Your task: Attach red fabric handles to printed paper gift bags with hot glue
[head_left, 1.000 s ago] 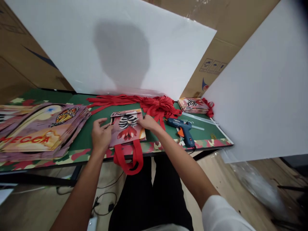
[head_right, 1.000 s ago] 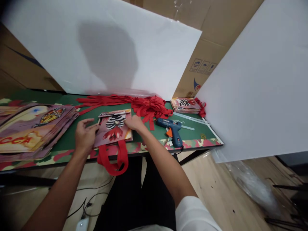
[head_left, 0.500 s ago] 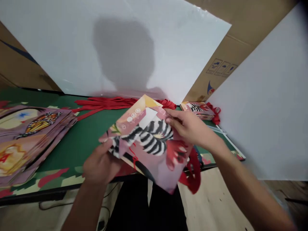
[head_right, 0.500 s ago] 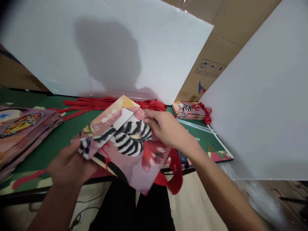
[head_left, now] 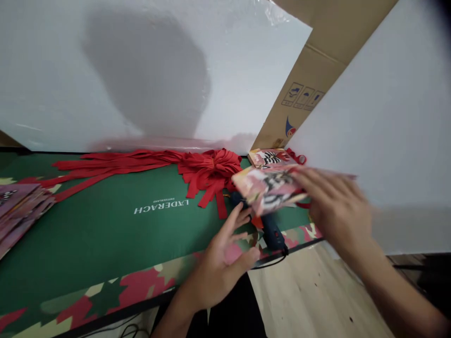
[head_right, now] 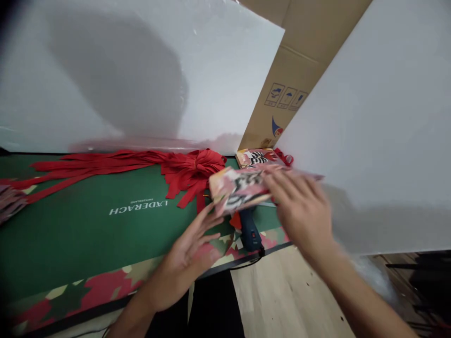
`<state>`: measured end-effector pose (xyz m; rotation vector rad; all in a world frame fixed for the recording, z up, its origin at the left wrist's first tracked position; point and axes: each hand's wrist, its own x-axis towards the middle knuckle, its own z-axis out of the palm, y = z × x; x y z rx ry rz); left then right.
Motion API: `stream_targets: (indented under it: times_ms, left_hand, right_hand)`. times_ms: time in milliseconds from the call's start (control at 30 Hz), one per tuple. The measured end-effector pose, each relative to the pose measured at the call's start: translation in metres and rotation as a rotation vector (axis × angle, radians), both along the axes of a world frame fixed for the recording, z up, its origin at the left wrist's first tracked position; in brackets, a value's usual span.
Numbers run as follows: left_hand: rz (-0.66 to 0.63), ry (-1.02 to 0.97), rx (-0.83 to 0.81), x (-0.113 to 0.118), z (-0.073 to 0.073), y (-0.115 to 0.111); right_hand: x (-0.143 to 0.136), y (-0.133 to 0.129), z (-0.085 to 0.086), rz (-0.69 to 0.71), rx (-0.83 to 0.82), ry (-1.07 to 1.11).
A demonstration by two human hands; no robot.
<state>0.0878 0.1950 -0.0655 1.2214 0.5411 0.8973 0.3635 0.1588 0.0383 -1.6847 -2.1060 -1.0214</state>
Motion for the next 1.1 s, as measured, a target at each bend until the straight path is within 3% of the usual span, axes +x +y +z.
stream_targets:
  times_ms: [100, 167, 233, 367, 500, 600, 1100]
  left_hand:
    - [0.079, 0.271, 0.138, -0.01, -0.015, 0.007]
    - [0.117, 0.375, 0.178, -0.017, -0.024, 0.008]
    - [0.153, 0.429, 0.221, -0.021, -0.029, 0.006]
    - [0.116, 0.472, 0.292, -0.02, -0.029, 0.001]
    - [0.094, 0.522, 0.312, -0.017, -0.027, -0.001]
    - [0.082, 0.543, 0.326, -0.016, -0.027, 0.0]
    - [0.07, 0.592, 0.42, -0.016, -0.032, -0.002]
  right_hand:
    - [0.056, 0.048, 0.017, -0.229, 0.176, 0.0]
    - [0.082, 0.084, 0.015, -0.264, 0.193, -0.019]
    - [0.099, 0.119, 0.0, -0.257, 0.112, -0.028]
    - [0.115, 0.167, -0.049, -0.29, -0.128, 0.002]
    - [0.125, 0.176, -0.09, -0.321, -0.176, 0.057]
    - [0.131, 0.172, -0.108, -0.336, -0.186, 0.088]
    - [0.139, 0.195, -0.126, -0.299, -0.302, 0.192]
